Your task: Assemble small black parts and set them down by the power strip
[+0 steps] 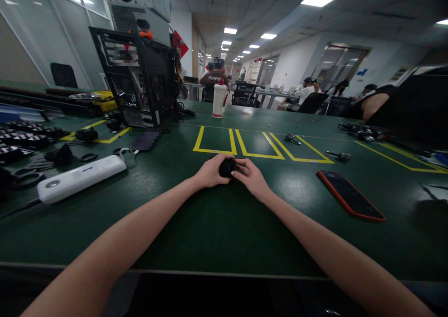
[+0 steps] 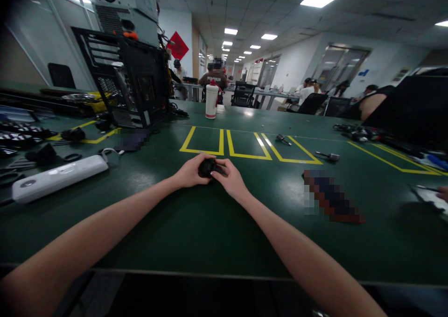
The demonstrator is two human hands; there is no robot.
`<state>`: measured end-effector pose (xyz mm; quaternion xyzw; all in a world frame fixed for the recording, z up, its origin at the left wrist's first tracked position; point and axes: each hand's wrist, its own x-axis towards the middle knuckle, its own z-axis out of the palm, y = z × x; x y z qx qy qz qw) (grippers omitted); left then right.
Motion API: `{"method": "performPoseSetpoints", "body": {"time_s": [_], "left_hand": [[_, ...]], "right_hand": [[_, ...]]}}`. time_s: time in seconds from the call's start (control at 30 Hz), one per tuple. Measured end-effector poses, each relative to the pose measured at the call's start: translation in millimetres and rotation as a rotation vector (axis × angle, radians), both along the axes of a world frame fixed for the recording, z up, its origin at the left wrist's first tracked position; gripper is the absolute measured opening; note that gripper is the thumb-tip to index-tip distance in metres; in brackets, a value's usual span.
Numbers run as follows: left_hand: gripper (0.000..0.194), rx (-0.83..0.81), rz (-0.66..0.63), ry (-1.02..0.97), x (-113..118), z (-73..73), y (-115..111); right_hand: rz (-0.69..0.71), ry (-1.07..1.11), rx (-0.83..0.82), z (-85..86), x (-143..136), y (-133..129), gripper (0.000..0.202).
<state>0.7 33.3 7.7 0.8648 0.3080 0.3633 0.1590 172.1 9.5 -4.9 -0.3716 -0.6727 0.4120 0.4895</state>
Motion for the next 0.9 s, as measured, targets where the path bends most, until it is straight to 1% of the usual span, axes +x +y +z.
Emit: {"method": "performPoseSetpoints", "body": {"time_s": [0.17, 0.37, 0.47, 0.57, 0.73, 0.8, 0.9], "left_hand": [[0.057, -0.009, -0.006, -0.002, -0.5, 1.1, -0.9], [0.057, -0.011, 0.006, 0.004, -0.8, 1.1, -0.8], [0.057, 0.0, 0.011, 0.006, -0.5, 0.3, -0.2], [0.056, 0.002, 0.006, -0.001, -0.2, 0.1, -0.3], [0.056, 0.009, -0.003, -0.002, -0.7, 0.5, -1.0], [0.058, 0.005, -0.005, 0.002, -1.0, 0.4, -0.7], [0.058, 0.001, -0.007, 0.0, -1.0, 0.2, -0.1]], "right_hand": [[0.002, 0.032, 0.004, -1.8, -0.5, -0.9, 0.031], [-0.014, 0.059, -0.009, -3.7, -1.0, 1.5, 0.02], [-0.012, 0.047, 0.034, -2.1, -1.0, 1.2, 0.027], [0.005, 0.018, 0.025, -0.5, -0.3, -0.1, 0.036], [0.022, 0.017, -0.018, -0.6, 0.1, -1.7, 0.035], [0.015, 0.034, -0.016, -1.0, -0.8, -2.1, 0.032], [0.008, 0.062, -0.013, -1.6, -1.9, -1.8, 0.023]]}}
